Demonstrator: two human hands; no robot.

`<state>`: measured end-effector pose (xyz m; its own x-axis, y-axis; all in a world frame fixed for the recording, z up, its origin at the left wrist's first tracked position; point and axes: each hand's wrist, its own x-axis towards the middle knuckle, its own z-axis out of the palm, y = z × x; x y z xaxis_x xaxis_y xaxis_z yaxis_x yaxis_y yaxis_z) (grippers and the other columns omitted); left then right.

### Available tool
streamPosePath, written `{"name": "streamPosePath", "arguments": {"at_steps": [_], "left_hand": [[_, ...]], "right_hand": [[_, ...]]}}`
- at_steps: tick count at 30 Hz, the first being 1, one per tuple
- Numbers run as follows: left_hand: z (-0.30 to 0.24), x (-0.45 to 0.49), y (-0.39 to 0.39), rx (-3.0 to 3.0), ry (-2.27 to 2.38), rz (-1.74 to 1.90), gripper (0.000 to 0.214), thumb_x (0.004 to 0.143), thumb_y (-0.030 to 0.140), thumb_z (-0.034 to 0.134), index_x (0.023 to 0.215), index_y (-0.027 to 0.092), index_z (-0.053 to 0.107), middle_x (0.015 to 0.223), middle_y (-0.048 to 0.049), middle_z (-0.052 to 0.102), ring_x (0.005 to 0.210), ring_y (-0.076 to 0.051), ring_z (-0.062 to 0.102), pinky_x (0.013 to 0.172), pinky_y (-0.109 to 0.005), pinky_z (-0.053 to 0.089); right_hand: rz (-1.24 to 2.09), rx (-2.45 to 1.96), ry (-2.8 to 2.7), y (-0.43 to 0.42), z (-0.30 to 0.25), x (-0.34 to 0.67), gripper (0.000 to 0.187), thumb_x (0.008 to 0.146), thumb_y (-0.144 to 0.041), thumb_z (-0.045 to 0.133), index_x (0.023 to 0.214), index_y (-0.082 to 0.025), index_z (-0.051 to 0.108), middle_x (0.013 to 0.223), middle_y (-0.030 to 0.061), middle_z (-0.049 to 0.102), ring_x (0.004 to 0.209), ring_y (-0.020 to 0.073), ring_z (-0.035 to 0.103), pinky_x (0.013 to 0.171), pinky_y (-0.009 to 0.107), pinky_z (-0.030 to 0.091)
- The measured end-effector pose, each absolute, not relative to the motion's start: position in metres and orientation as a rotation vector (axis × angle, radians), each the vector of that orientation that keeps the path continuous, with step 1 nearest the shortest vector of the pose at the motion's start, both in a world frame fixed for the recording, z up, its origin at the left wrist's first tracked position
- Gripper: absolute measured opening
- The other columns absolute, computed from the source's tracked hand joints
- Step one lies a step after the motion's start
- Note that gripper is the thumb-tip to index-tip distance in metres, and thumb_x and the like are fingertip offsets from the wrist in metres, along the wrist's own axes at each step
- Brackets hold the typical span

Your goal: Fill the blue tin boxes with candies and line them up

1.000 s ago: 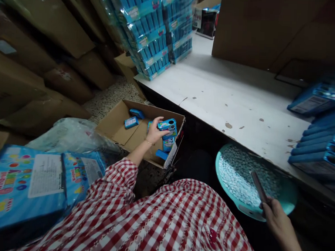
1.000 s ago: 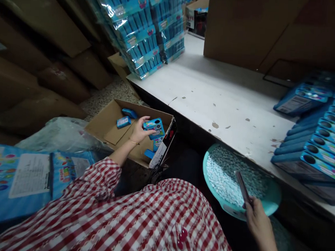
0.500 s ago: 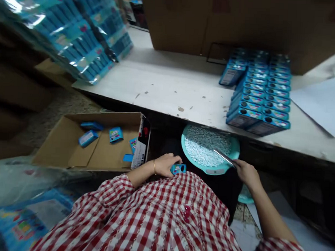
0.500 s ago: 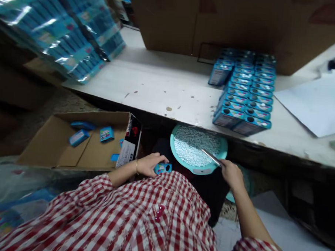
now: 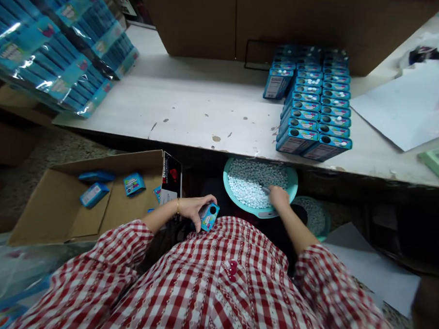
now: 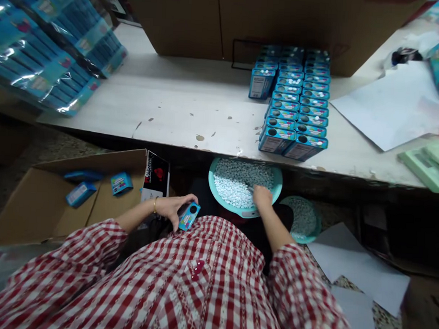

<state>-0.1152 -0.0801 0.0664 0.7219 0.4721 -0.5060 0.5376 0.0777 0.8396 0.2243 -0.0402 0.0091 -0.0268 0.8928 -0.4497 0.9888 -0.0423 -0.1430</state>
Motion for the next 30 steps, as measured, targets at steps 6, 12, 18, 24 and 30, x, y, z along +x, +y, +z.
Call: {"name": "streamPosePath", "arguments": {"at_steps": [6, 12, 18, 24, 30], "left_hand": [[0.065, -0.141, -0.074, 1.336, 0.923, -0.031, 0.06, 0.047, 0.035, 0.081, 0.096, 0.017, 0.052, 0.088, -0.0002, 0.058, 0.084, -0.017, 0.055, 0.076, -0.028, 0.043], [0.074, -0.111, -0.048, 1.394, 1.133, 0.517, 0.047, 0.061, 0.028, 0.073, 0.1, 0.017, 0.048, 0.092, -0.0008, 0.057, 0.084, -0.015, 0.054, 0.08, -0.028, 0.042], [0.052, -0.044, -0.019, 1.602, 1.363, 0.799, 0.044, 0.062, 0.029, 0.072, 0.1, 0.017, 0.054, 0.087, -0.0012, 0.06, 0.081, -0.016, 0.054, 0.078, -0.029, 0.042], [0.037, -0.004, -0.003, 1.848, 1.562, 0.694, 0.041, 0.063, 0.03, 0.073, 0.1, 0.02, 0.06, 0.099, -0.0026, 0.064, 0.087, -0.02, 0.053, 0.081, -0.031, 0.04], [0.041, 0.019, -0.004, 2.01, 1.599, 0.504, 0.044, 0.068, 0.038, 0.069, 0.108, 0.024, 0.058, 0.104, -0.0022, 0.063, 0.092, -0.023, 0.052, 0.077, -0.032, 0.038]], "right_hand": [[-0.97, 2.26, 1.948, -0.016, -0.036, 0.188, 0.037, 0.084, -0.018, 0.04, 0.111, -0.012, 0.064, 0.108, 0.0133, 0.063, 0.098, 0.0202, 0.057, 0.084, 0.026, 0.041], [-1.339, 2.348, 1.995, -0.013, -0.044, 0.216, 0.036, 0.076, -0.021, 0.044, 0.101, -0.012, 0.068, 0.089, 0.0073, 0.068, 0.072, 0.0148, 0.06, 0.068, 0.023, 0.046], [-1.623, 2.38, 2.008, -0.02, 0.009, 0.252, 0.039, 0.073, -0.028, 0.045, 0.099, -0.01, 0.068, 0.063, 0.0029, 0.061, 0.05, 0.011, 0.049, 0.048, 0.021, 0.04], [-1.515, 2.212, 2.237, -0.012, 0.082, 0.266, 0.035, 0.072, -0.03, 0.05, 0.095, -0.013, 0.071, 0.063, 0.0028, 0.062, 0.053, 0.0119, 0.051, 0.052, 0.022, 0.038], [-0.745, 1.912, 2.278, -0.001, 0.126, 0.241, 0.031, 0.078, -0.026, 0.046, 0.098, -0.026, 0.07, 0.091, 0.0045, 0.069, 0.086, 0.0197, 0.061, 0.071, 0.026, 0.044]]}}
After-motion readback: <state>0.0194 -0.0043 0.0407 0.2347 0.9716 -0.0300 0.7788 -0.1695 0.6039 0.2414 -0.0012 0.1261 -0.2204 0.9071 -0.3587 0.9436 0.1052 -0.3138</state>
